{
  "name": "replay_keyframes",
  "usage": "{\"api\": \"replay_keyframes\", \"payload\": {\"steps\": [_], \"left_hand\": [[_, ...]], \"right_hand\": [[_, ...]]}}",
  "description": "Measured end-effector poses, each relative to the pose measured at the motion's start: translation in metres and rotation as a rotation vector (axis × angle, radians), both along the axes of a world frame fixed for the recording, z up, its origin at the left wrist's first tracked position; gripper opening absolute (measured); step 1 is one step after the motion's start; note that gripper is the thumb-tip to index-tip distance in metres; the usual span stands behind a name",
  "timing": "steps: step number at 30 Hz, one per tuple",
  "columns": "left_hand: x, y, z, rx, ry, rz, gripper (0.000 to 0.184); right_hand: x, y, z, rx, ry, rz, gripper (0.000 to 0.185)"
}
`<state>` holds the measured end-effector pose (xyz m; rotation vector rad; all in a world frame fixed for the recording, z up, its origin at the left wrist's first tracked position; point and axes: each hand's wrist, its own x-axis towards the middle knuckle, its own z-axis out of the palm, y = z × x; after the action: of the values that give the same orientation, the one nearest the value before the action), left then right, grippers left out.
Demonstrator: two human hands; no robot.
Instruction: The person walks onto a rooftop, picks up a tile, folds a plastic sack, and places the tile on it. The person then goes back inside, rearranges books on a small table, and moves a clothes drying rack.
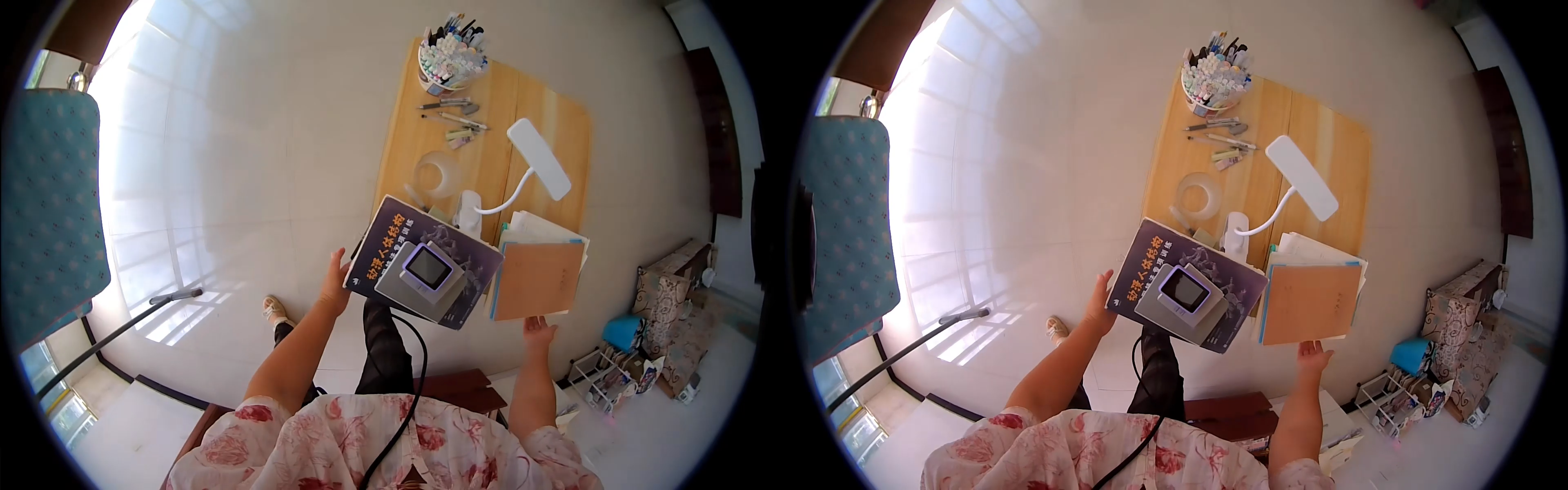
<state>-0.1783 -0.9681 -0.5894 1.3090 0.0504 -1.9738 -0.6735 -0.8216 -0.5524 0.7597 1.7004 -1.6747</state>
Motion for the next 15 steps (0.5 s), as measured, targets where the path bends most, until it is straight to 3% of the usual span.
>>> {"api": "replay_keyframes", "payload": {"steps": [5,11,13,15], "left_hand": [[0.053,0.017,0.007,-0.044,-0.138,-0.215,0.063],[0.215,0.066,0.049,-0.096,-0.385,-0.535,0.05],[0.282,0.086,0.062,-0.11,-0.407,-0.474,0.048],[0.349,0.108,0.074,-0.116,-0.438,-0.416,0.045]], "right_hand": [[0.091,0.072,0.023,0.209,-0.003,0.495,0.075],[0.26,0.101,0.045,0.322,-0.136,1.033,0.058],[0.313,0.086,0.057,0.331,-0.134,1.178,0.052],[0.373,0.072,0.071,0.426,0.074,1.516,0.037]]}}
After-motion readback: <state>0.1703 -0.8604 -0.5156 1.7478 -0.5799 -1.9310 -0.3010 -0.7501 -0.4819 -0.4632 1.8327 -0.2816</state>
